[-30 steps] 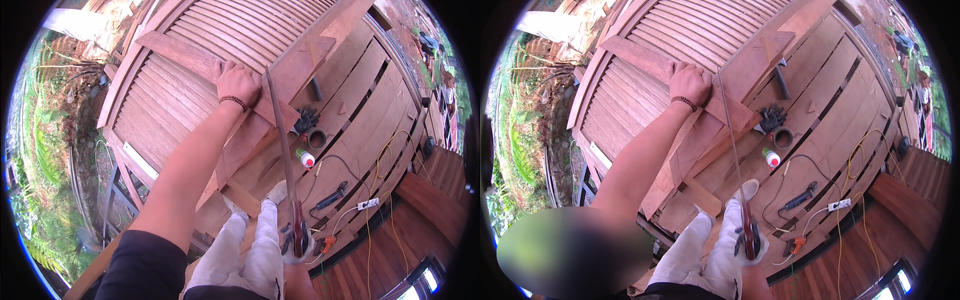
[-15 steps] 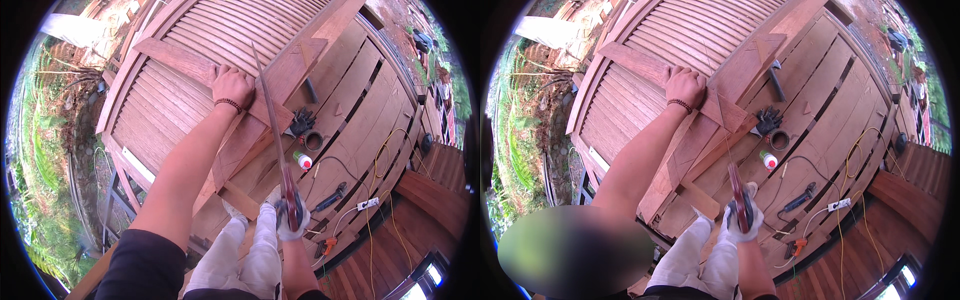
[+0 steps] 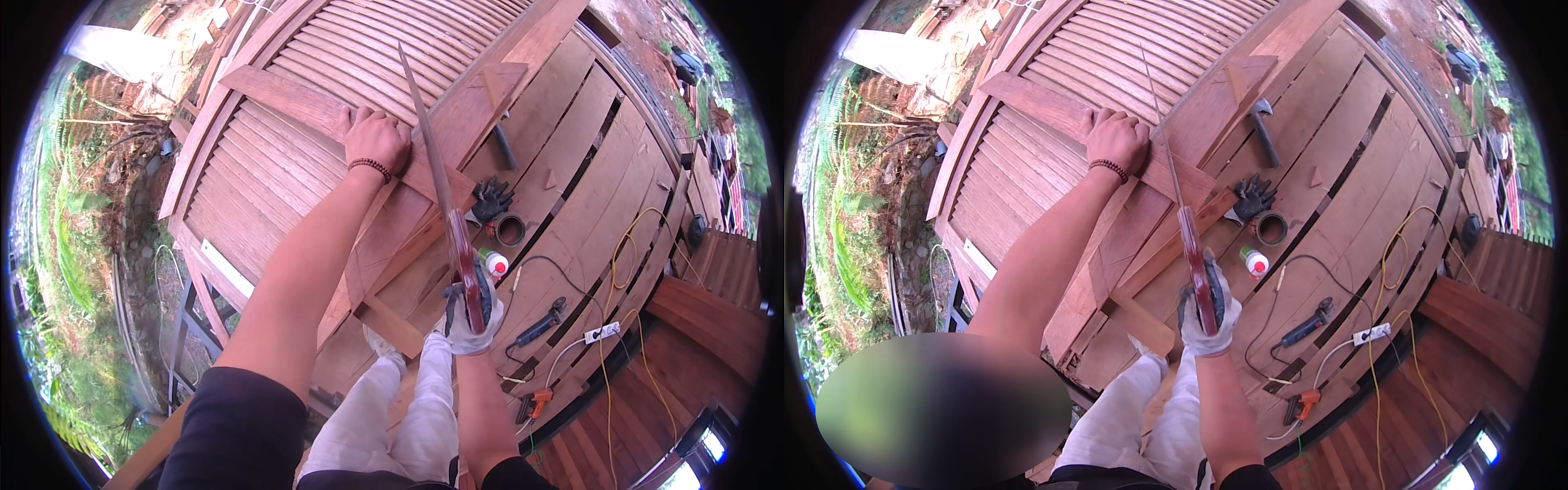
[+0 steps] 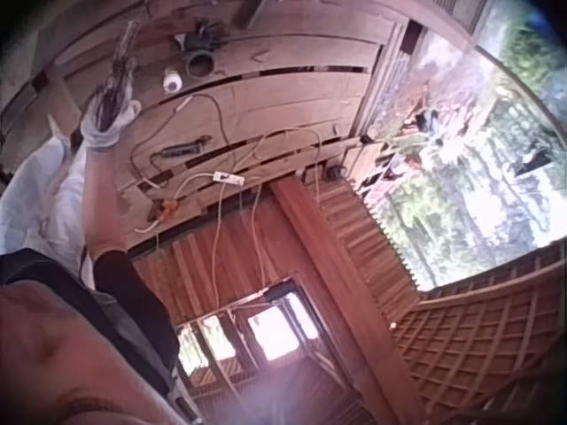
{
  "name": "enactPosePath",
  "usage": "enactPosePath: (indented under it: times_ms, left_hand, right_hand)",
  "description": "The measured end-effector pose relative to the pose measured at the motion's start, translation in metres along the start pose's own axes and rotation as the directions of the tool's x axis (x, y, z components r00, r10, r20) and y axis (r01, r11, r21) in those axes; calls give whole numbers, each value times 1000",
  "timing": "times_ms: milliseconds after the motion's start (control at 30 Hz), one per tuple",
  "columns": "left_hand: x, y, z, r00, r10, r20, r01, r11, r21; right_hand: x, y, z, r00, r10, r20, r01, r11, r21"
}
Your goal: The person uses a hand saw to cut a wooden slatted panel on a workbench. After completing the cut, they remove the separated piece and reposition the panel to continue working.
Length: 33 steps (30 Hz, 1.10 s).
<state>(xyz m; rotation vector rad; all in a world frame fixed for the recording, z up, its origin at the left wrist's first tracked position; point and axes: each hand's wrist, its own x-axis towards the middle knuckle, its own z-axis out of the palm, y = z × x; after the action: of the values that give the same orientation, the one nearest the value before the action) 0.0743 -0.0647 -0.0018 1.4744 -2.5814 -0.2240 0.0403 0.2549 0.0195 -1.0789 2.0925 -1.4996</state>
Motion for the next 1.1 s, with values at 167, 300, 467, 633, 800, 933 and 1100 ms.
enactPosePath:
  times_ms: [167, 300, 467, 633, 800, 933, 1100]
  left_hand:
    - [-2, -14, 2, 998, -52, -47, 51, 998, -30]
    - [1, -6, -1, 1000, -13, -25, 12, 1000, -28]
    - [0, -1, 2, 998, 15, -59, -17, 1000, -26]
    - [-7, -14, 6, 998, -34, -58, 33, 999, -11]
    - [1, -1, 4, 997, 22, -71, -23, 1000, -15]
    - [-2, -5, 4, 998, -12, -57, 10, 1000, -23]
    - [-2, -11, 3, 999, -31, -38, 30, 999, -19]
  right_hand:
    - [-119, -16, -69, 800, 567, 197, -599, 733, 321]
    - [-114, -26, -63, 897, 440, 44, -439, 876, 198]
    - [-5, -2, -5, 1000, -13, 20, 13, 1000, -4]
    - [-98, -33, -65, 897, 422, 132, -433, 899, 65]
    - [-37, 8, -21, 994, 90, 55, -86, 993, -75]
    - [-4, -21, -11, 998, -38, 41, 40, 997, -66]
    - [-130, -38, -86, 707, 697, 120, -672, 608, 423]
